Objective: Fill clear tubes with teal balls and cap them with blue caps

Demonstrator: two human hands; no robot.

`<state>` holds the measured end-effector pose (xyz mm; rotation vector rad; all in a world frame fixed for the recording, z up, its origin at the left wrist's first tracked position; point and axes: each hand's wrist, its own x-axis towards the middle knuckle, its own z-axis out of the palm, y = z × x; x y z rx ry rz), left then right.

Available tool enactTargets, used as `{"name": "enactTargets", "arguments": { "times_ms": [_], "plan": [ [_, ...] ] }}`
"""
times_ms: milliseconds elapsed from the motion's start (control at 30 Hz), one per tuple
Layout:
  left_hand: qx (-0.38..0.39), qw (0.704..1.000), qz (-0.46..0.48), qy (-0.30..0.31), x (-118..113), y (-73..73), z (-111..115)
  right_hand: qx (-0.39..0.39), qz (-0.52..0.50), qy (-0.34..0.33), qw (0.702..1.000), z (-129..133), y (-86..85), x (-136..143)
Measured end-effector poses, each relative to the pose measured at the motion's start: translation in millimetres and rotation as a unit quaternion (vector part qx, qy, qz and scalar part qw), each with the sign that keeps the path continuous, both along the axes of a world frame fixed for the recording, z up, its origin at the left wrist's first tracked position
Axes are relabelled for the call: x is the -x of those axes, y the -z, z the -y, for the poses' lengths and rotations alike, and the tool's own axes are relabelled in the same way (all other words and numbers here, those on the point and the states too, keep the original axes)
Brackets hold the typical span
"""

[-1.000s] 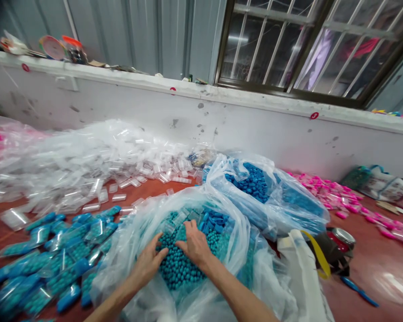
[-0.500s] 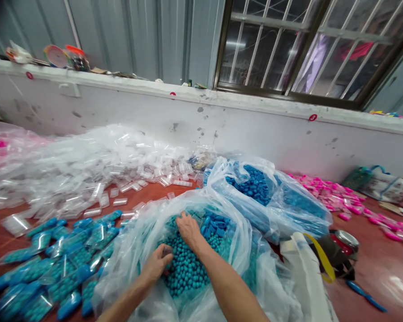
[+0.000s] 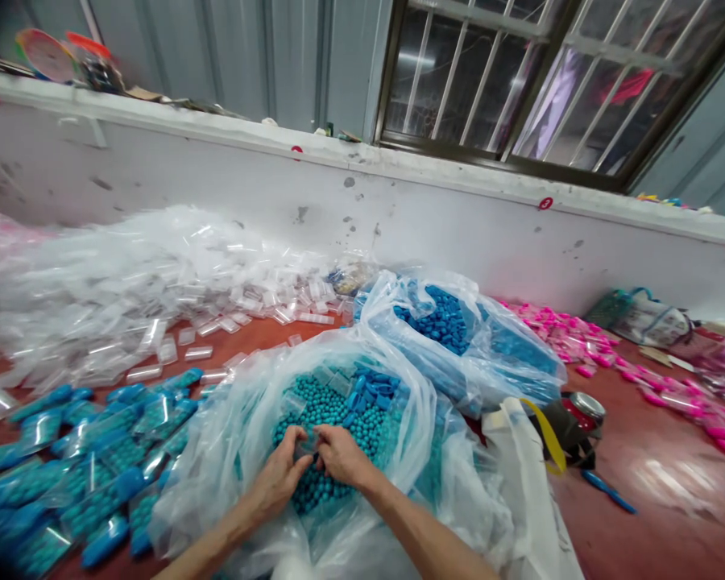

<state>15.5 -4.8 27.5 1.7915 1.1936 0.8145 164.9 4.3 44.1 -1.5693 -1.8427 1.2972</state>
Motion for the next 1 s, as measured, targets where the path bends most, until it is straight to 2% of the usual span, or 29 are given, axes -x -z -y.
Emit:
{"name": "enactTargets", "arguments": {
  "times_ms": [67, 167, 267, 367, 467, 567, 667, 767, 867, 933, 1000],
  "plan": [
    [0.010, 1.000, -0.013, -0.018, -1, -0.7, 1, -0.021, 0.026, -0.016, 0.999, 0, 0.5, 0],
    [0.053, 0.997, -0.049, -0.019, -2, -6.5, 1, -0.107, 0.101, -0.037, 0.988, -1, -5.3, 0],
    [0.067, 0.993, -0.096, 0.003, -1, -12.5, 1, -0.109, 0.196, -0.047, 0.973, -7, -16.5, -4],
    [0.053, 0.986, -0.156, -0.002, 2, -14.3, 3, -0.139, 0.257, -0.005, 0.956, -23, -28.0, -8],
    [0.036, 0.978, -0.205, 0.007, 2, -10.2, 7, -0.183, 0.252, 0.023, 0.950, -42, -31.7, 0],
    [-0.023, 0.963, -0.268, 0.000, -3, -1.4, 10, -0.203, 0.279, -0.012, 0.938, -58, -25.4, 20],
    [-0.146, 0.936, -0.318, -0.033, -4, 8.2, 11, -0.210, 0.315, -0.040, 0.925, -63, -17.5, 34],
    [-0.287, 0.904, -0.312, -0.059, 0, 17.7, 7, -0.222, 0.317, -0.069, 0.920, -54, -15.2, 34],
    [-0.380, 0.876, -0.291, -0.055, 5, 30.9, 1, -0.247, 0.339, -0.119, 0.900, -36, -18.8, 25],
    [-0.404, 0.869, -0.283, -0.025, 6, 40.0, -2, -0.250, 0.356, -0.150, 0.888, -27, -21.9, 19],
    [-0.365, 0.883, -0.295, 0.003, 4, 43.1, -4, -0.240, 0.336, -0.163, 0.896, -20, -23.7, 13]
  ]
}}
